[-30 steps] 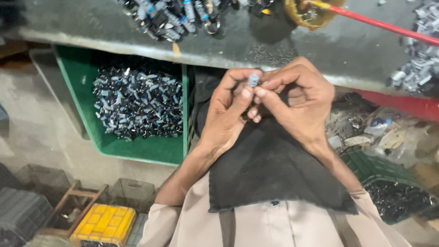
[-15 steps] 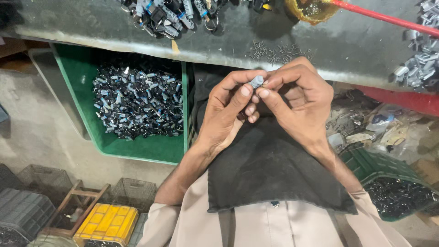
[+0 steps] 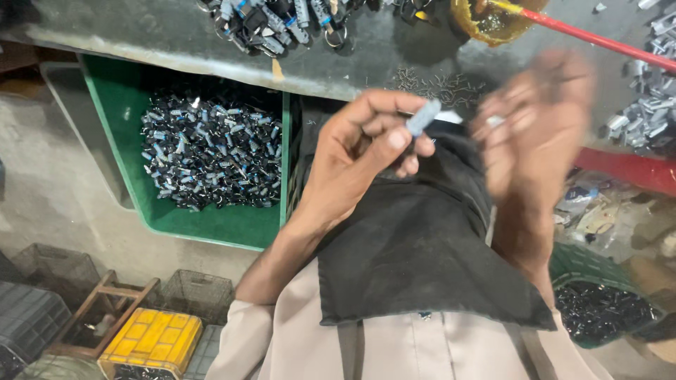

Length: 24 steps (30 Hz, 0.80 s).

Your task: The person picks small metal components one at a time from a pile on the workbench, holds each while dipping its end into a bowl of yellowish liquid using a red stick, then places the coated component into a green bin below the bench. The cycle repeats continuously across the episode.

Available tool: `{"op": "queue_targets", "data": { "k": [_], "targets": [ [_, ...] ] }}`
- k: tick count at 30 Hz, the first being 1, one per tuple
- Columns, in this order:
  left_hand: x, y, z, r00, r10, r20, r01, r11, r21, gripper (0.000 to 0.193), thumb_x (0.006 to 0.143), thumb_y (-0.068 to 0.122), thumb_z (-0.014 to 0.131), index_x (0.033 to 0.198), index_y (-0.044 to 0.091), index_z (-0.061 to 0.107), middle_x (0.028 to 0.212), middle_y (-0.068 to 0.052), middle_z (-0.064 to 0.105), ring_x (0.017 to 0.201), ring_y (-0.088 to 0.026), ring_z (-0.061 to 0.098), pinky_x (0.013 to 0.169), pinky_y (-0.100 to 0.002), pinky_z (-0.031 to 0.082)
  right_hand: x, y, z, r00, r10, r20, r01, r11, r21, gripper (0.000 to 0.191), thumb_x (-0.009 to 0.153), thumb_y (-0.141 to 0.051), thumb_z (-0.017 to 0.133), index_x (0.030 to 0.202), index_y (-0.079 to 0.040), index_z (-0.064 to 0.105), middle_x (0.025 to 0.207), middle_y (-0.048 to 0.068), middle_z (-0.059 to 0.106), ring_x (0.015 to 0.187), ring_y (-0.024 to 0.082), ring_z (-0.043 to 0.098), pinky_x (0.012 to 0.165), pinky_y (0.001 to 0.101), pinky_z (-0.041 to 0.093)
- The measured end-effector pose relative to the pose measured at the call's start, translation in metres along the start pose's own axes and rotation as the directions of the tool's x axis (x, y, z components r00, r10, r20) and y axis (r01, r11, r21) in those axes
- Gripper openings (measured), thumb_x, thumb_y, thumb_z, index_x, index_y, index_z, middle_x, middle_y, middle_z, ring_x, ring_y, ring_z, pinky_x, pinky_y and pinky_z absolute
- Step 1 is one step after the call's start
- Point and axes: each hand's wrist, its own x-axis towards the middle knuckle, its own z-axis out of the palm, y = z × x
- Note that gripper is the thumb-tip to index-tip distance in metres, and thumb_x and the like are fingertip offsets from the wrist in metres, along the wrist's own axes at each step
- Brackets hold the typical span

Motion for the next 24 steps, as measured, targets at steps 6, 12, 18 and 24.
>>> {"op": "queue_targets", "data": {
  "k": [6,12,18,24],
  "targets": [
    [0.06,-0.026,0.01,0.998,0.036,-0.046,-0.044,0.981,-0.191,0.025,0.115,0.021,0.061,0.129,0.001,0.059,0.097,-0.006,0.064,0.088,-0.01,0.059,0.079,-0.027,0.05,0.015,-0.022,-0.055,0.888,-0.434,-0.149,0.259,0.742,-0.619,0.024,0.117,-0.005,0.07,0.136,0.006,0.061,0.105,0.016,0.069,0.088,0.024,0.072,0.075,0.0321,0.061],
    [0.084,-0.035,0.005,0.998,-0.066,-0.022,0.049,0.887,-0.46,0.031,0.111,0.025,0.062,0.134,0.005,0.059,0.097,-0.003,0.061,0.083,-0.011,0.055,0.079,-0.03,0.05,0.017,-0.024,-0.07,0.917,-0.358,-0.175,0.288,0.899,-0.331,0.023,0.121,-0.009,0.067,0.13,0.01,0.06,0.098,0.018,0.066,0.085,0.025,0.07,0.075,0.033,0.06],
    [0.076,-0.041,0.004,0.995,-0.091,0.028,0.093,0.867,-0.489,0.034,0.111,0.026,0.062,0.136,0.005,0.058,0.095,-0.004,0.061,0.082,-0.012,0.055,0.08,-0.031,0.051,0.011,-0.028,-0.041,0.877,-0.459,-0.143,0.301,0.756,-0.581,0.022,0.122,-0.01,0.066,0.129,0.011,0.062,0.102,0.018,0.07,0.089,0.024,0.075,0.077,0.03,0.064],
    [0.048,-0.001,0.013,0.99,-0.034,0.137,0.096,0.873,-0.479,0.035,0.113,0.027,0.063,0.137,0.003,0.056,0.089,-0.003,0.059,0.079,-0.01,0.054,0.077,-0.029,0.047,0.018,-0.055,-0.002,0.991,-0.134,0.032,0.117,0.699,-0.706,0.019,0.116,-0.01,0.062,0.115,0.007,0.07,0.103,0.013,0.073,0.086,0.017,0.07,0.078,0.0275,0.059]
  ]
}}
